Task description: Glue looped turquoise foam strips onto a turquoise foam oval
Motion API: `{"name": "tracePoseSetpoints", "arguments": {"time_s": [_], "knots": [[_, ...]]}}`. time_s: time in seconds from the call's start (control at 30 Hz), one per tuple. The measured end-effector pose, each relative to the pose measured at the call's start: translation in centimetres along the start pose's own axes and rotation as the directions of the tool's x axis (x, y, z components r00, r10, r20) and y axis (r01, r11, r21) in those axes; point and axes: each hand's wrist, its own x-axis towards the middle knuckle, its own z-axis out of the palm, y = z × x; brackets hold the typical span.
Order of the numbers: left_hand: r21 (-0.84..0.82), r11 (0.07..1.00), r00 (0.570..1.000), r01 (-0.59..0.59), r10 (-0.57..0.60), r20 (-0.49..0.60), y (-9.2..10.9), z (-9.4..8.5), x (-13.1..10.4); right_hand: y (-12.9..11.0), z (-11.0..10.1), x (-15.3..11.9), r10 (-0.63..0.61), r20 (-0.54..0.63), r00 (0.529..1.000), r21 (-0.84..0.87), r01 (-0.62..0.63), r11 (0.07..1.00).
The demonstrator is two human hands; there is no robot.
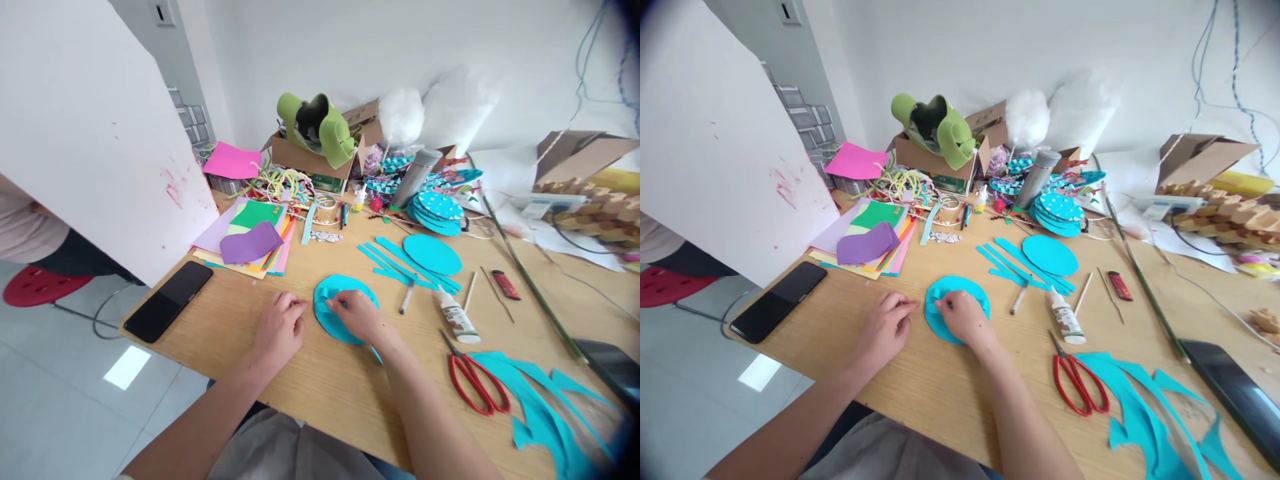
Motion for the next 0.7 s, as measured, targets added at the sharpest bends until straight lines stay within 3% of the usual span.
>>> {"name": "tracePoseSetpoints", "arguments": {"time_s": [0.7], "knots": [[0.057,0.998,0.992,-0.038,0.031,0.118,0.41,-0.2,-0.09,-0.62,0.33,0.23,0.002,0.008,1.0,-0.124,-0.001,0.992]]}}
